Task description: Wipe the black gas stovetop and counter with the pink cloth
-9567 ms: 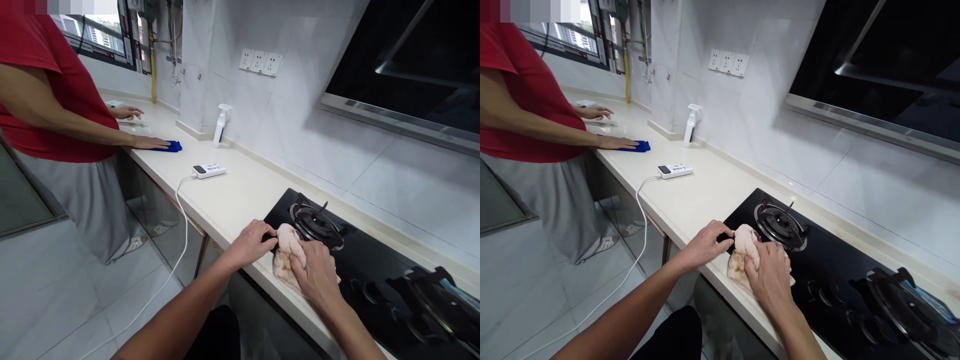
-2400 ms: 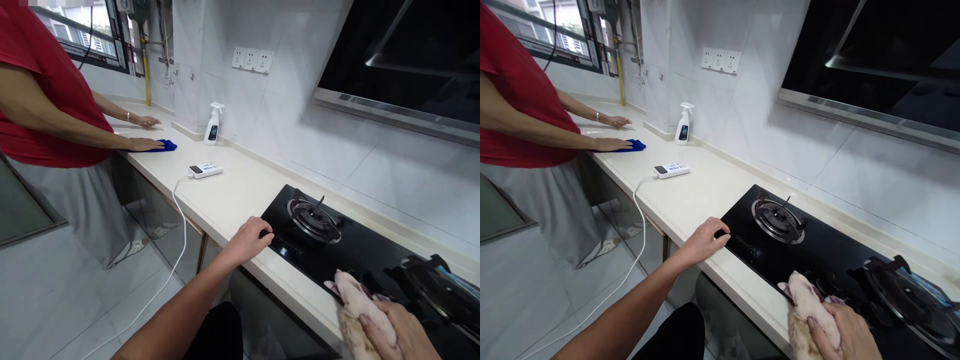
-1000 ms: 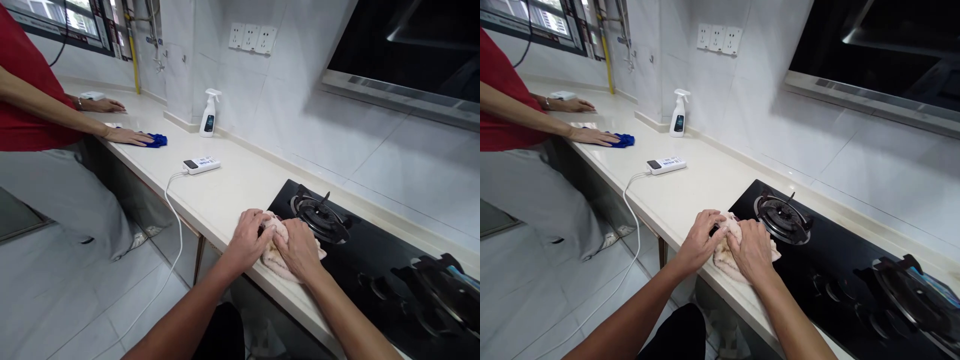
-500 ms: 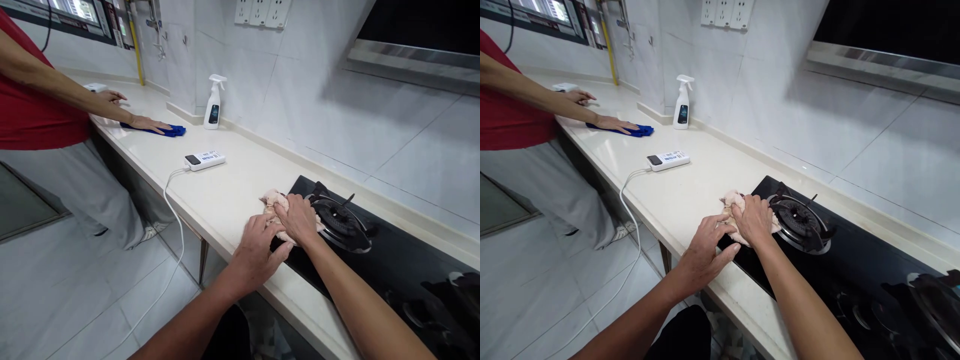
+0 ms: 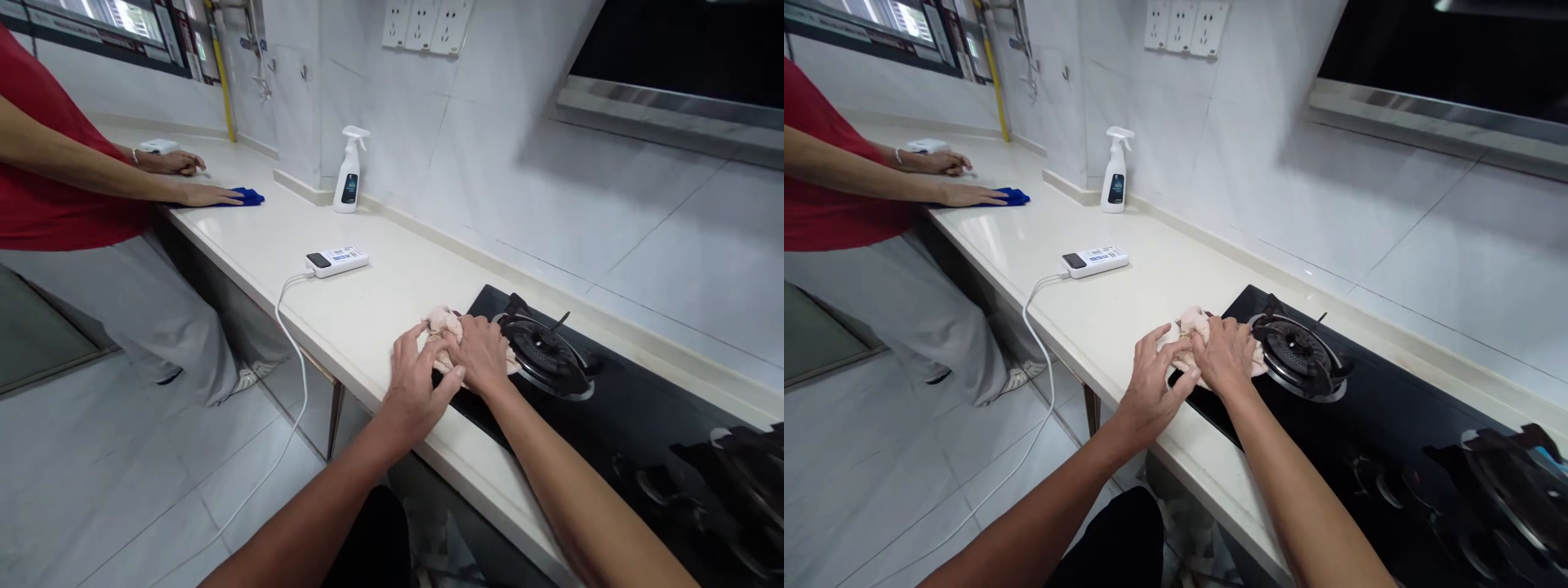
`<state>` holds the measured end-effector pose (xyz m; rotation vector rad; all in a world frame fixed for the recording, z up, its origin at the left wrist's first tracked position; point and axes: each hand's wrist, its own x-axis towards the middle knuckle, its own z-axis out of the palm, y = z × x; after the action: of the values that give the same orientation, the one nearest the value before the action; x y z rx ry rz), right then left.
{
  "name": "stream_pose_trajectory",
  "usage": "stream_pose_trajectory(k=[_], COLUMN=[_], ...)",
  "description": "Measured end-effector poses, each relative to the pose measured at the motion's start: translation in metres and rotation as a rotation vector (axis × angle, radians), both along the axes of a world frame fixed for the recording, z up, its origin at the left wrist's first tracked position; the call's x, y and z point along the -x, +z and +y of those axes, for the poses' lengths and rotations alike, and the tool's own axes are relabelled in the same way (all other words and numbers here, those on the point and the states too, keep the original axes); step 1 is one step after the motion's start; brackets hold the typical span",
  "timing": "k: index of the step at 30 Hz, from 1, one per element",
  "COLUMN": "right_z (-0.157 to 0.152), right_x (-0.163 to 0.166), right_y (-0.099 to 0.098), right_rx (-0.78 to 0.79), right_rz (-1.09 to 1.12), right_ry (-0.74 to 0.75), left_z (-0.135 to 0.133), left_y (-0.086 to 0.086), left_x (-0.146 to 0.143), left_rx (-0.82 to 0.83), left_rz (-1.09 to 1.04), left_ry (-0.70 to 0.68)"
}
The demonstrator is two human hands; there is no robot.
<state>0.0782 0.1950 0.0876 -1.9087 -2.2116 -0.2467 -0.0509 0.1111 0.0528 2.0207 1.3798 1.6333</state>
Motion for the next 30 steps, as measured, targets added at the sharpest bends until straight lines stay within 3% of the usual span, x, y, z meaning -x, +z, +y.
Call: stream_pose_trajectory(k=[4,9,19,24,30], right_z=[-0.023,-0.058,-0.125,-0.123,-0.089], right_x=[0.005,0.007,-0.021,-0.017,-0.002], right_y=[-0.002,-0.007,-0.024,-0.015,-0.003], right_rx=[0.003,-0.014,-0.178,-0.114,-0.062], right_rz=[0.012,0.03,0.132,0.124,0.021], right_ry=[0.097,0.23,0.399,0.4,0.374], left_z=[-0.001,0.001,0.004,0.021,0.032], left_y=[-0.001,0.003,0.033,0.028,0.021], left_x=[0.001,0.006,0.034,0.056,0.068], left_rx=[0.046,0.121,0.249,0.281,0.295], left_rz=[-0.031,-0.056,0.261,0.328,0.27], left_ry=[0.086,0.063,-0.208,-0.062,-0.119])
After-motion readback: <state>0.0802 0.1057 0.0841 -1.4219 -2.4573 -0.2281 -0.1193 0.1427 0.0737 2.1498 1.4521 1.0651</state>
